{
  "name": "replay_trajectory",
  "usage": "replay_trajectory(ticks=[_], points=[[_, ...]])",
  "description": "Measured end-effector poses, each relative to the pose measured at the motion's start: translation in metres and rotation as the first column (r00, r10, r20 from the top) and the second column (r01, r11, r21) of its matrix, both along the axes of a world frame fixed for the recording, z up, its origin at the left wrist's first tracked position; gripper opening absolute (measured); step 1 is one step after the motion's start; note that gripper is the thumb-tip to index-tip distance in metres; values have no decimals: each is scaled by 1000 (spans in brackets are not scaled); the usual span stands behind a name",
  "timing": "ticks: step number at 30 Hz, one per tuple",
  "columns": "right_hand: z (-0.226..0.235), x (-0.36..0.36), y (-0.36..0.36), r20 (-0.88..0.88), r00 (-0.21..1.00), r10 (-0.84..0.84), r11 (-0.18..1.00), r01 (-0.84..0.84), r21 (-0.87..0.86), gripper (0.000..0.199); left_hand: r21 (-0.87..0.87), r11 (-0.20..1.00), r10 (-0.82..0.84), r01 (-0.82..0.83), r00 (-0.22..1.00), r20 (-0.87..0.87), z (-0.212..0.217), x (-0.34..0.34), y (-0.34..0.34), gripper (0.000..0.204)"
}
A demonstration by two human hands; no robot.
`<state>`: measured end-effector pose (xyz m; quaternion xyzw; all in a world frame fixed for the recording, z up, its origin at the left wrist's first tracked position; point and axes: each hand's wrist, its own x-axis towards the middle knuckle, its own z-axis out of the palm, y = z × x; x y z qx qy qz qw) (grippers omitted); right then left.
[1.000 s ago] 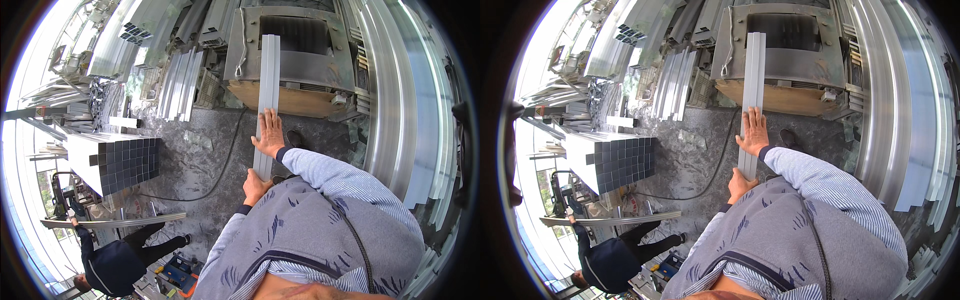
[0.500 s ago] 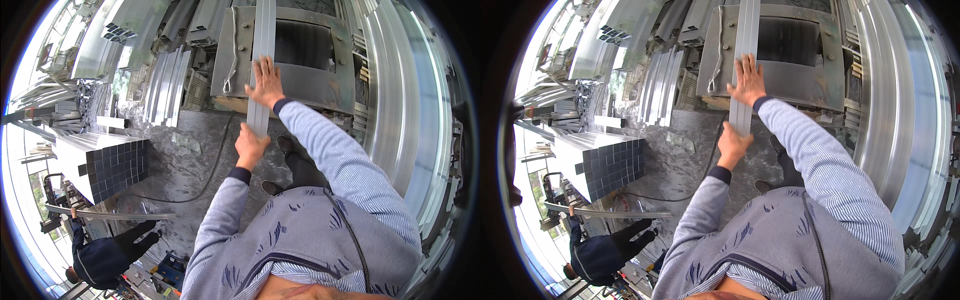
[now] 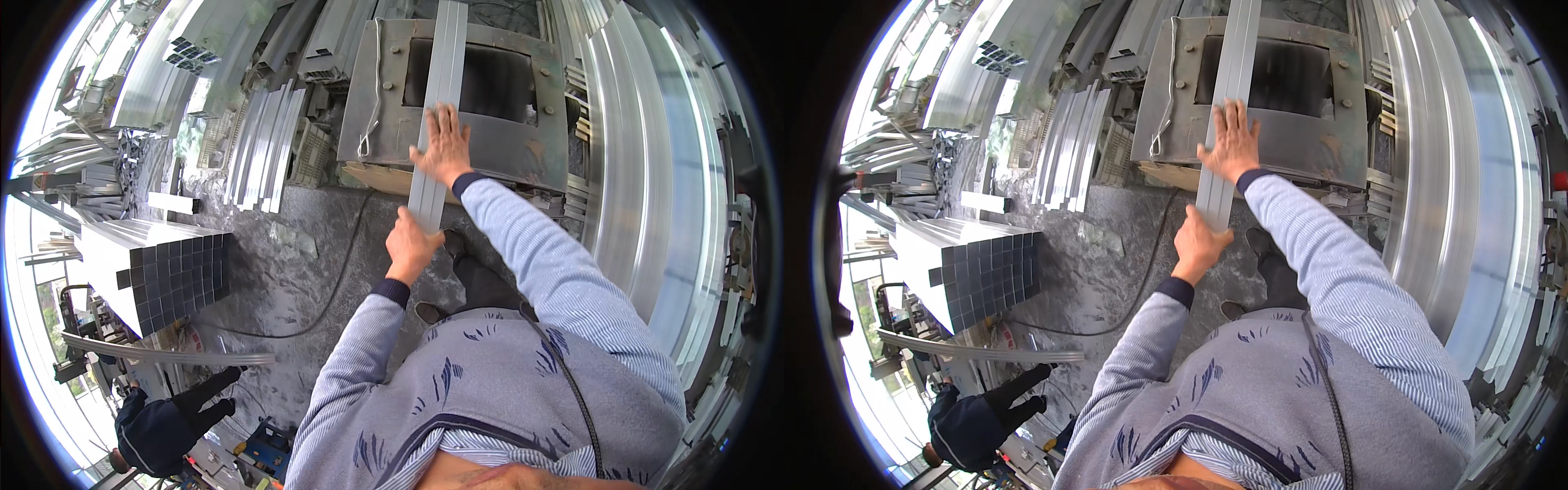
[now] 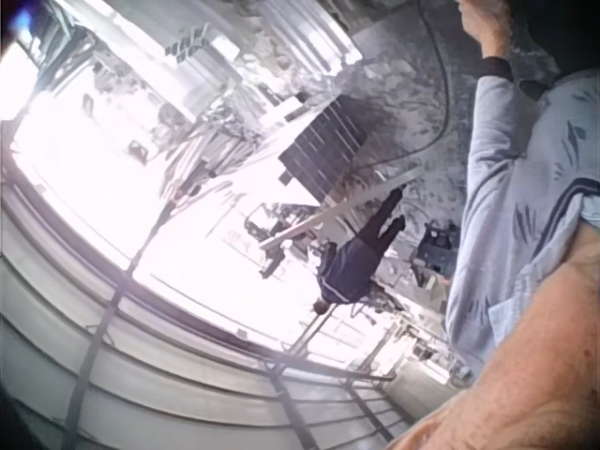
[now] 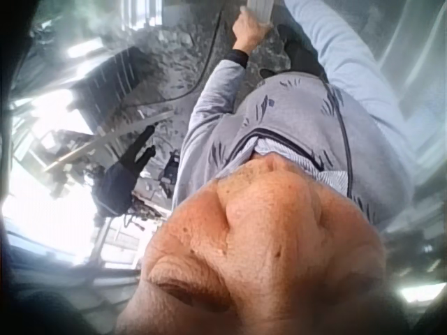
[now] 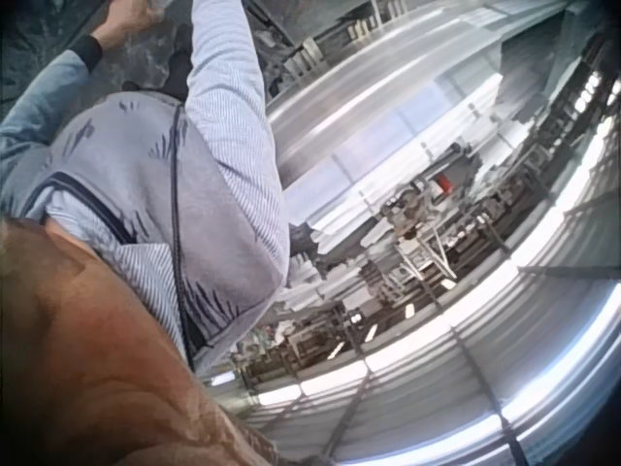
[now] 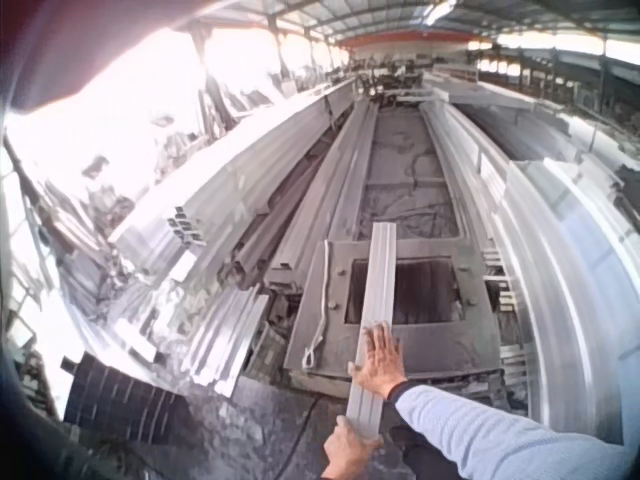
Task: The person repeatedly picks up long white metal profiles from a pile, holds them vertically, and places them back down. The cycle of picking, holding, and placing is repeated multiple times without a visible final arrangement or destination.
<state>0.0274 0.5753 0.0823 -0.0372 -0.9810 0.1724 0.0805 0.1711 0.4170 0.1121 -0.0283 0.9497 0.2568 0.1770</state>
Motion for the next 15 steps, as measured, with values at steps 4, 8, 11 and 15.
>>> replay_trajectory(ticks=[4, 8, 11, 15], points=[[-5, 73, -35, 8, 999, 35, 999, -34, -33, 99, -18, 1000, 26, -25, 998, 65, -6, 70, -34, 79], [-6, 132, -68, -1, 998, 57, 996, -57, -61, 102, -51, 998, 34, -27, 990, 136, -8, 126, -67, 79], [-5, 167, -88, 59, 996, 62, 997, -59, -45, 104, -66, 998, 29, -21, 992, 121, -11, 163, -86, 80], [-8, 210, -111, 86, 994, 68, 996, -63, -59, 105, -75, 997, 21, -14, 994, 105, -13, 206, -111, 82]])
